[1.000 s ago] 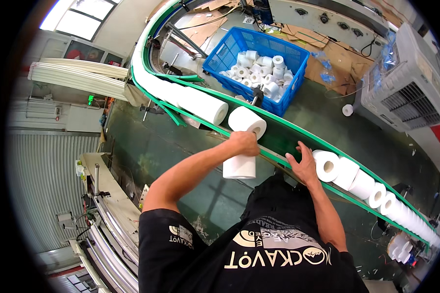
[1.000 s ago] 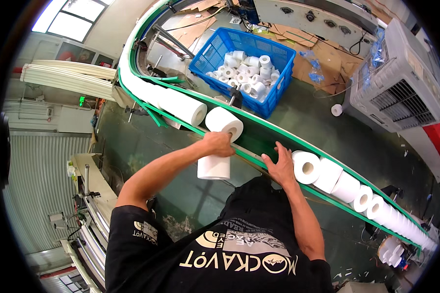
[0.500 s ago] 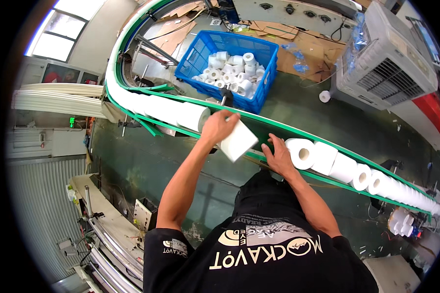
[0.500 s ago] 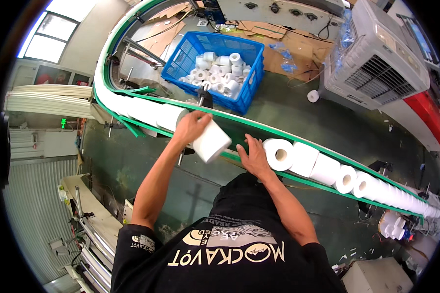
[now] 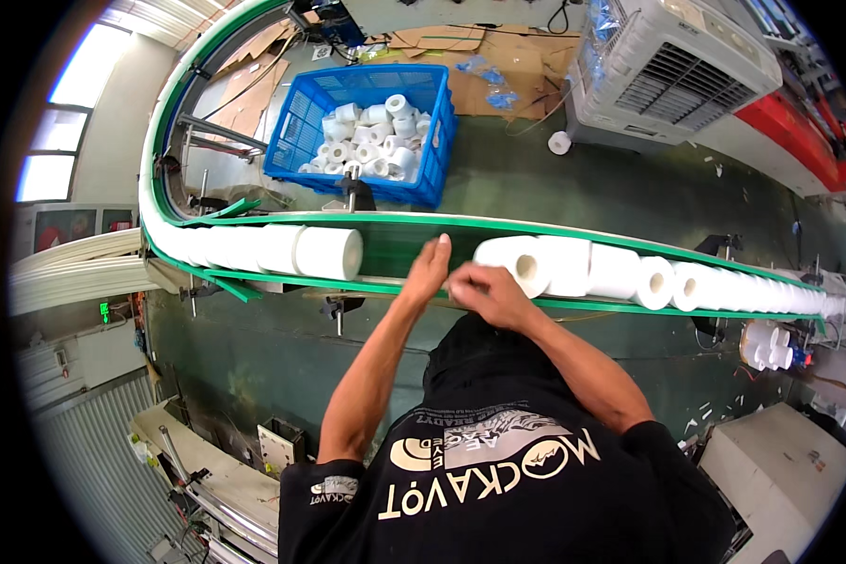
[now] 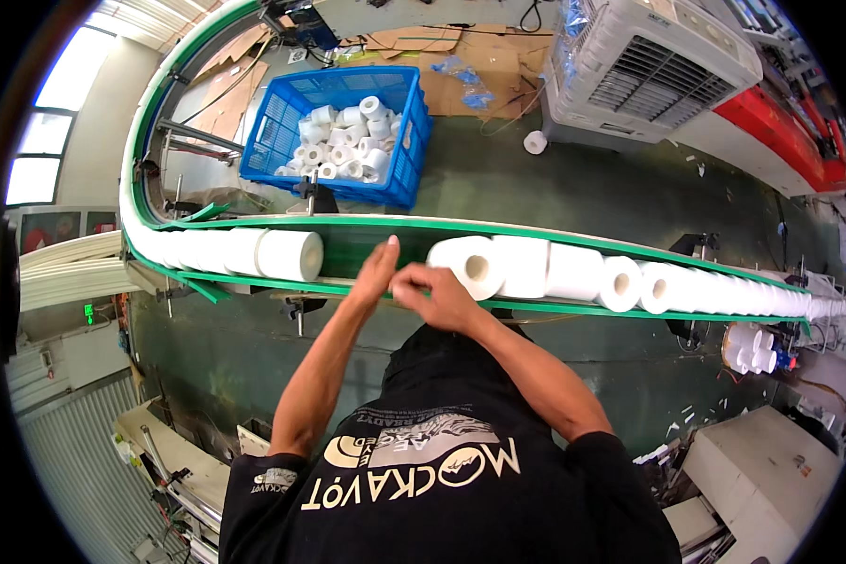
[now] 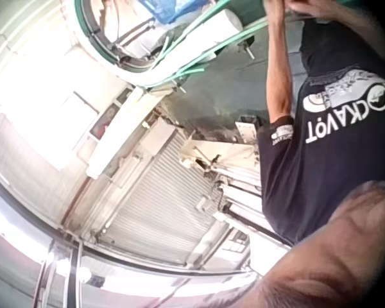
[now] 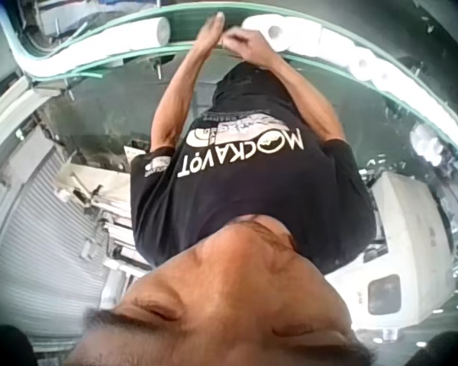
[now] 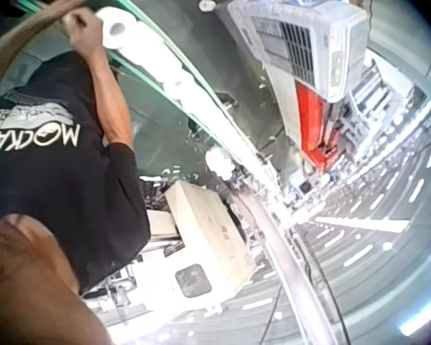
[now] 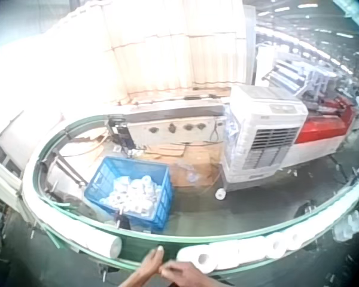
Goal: The person arranges paper rolls on a conveyor belt, aligning them and clearing jams, then picks up a long metal rod and approaches a large industrial machine.
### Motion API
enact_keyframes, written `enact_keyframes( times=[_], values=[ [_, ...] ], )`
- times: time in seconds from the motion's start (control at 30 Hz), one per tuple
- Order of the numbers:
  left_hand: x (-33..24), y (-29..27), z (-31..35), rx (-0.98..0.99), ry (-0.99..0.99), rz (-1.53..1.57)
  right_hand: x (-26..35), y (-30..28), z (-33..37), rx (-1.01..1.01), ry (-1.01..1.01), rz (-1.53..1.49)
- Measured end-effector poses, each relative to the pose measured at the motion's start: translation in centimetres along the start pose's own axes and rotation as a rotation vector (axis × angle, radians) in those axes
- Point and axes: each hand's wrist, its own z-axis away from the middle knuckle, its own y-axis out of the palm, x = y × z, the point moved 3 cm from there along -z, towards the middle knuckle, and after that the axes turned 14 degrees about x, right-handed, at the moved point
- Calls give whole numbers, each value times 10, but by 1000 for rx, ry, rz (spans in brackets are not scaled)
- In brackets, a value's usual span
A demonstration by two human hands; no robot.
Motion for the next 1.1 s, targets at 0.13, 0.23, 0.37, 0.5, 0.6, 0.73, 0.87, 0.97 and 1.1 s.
enact_keyframes(
  times=[0.13,0.23,0.37,0.5,0.6,0.73,0.87,0.97,1.1],
  values=[
    [-12,28,-11,236,134,-155,28,-49,61,-267,-25,605],
    [-8,0,-18,264,70,-96,4,-66,60,-151,206,1011],
    [-9,-31,-6,235,-86,212,-13,-60,41,-2,188,1049],
    [-6,-49,7,327,-36,288,-19,-63,26,5,89,971],
    [-15,-79,15,138,-129,-45,-18,-59,18,-17,44,960],
    [-47,-93,45,-315,-127,-885,-22,-54,13,-56,13,941],
    [-66,-26,67,-444,160,-1069,-22,-55,11,-71,8,941],
    [-34,14,42,-58,140,-442,-6,-51,4,-39,-108,902],
    [-22,-7,24,-145,-23,-535,-11,-59,22,103,306,1131]
  ],
)
